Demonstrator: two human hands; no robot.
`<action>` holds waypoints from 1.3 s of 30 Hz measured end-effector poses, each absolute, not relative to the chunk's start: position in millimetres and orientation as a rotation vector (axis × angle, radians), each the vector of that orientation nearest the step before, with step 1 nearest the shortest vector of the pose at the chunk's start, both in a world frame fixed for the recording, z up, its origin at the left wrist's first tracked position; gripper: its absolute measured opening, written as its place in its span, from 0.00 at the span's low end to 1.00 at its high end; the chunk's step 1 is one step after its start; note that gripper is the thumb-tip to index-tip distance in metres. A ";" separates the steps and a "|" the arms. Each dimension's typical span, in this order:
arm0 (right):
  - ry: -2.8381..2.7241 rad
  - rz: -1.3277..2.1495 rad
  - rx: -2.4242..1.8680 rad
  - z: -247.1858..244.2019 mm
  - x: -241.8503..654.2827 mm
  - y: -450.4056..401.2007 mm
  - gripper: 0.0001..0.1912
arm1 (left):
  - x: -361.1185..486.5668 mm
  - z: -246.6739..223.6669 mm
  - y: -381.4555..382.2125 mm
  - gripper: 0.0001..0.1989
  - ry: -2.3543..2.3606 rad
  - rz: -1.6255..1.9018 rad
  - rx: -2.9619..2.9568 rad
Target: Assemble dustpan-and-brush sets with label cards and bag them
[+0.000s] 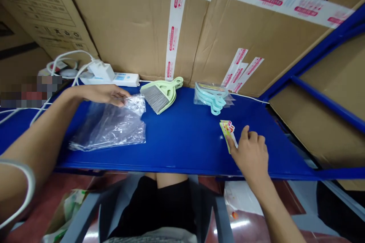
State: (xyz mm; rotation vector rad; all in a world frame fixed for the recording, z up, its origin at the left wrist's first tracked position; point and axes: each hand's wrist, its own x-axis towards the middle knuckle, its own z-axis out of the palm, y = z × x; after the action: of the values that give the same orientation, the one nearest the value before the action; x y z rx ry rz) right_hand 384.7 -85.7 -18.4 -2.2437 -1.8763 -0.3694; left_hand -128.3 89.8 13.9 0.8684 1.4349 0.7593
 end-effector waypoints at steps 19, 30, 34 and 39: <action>-2.599 0.299 -0.995 0.0 123.0 -9.6 0.16 | -160.0 11.4 105.9 0.25 1.232 0.210 2.318; -2.922 0.252 -0.851 -29.4 40.1 48.5 0.47 | -175.5 -16.0 127.3 0.30 1.486 0.449 2.451; -2.934 0.404 -0.899 -42.6 38.3 52.5 0.49 | -181.4 -22.8 133.4 0.27 1.569 0.499 2.446; -2.964 0.354 -0.815 -48.3 40.4 62.4 0.49 | -188.5 -25.7 135.4 0.25 1.637 0.508 2.458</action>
State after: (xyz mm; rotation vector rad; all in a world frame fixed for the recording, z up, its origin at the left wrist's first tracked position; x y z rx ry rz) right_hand 40.4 62.4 -48.3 -0.8145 -2.9644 0.3542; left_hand -188.5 135.4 -25.7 2.4580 1.6369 0.5077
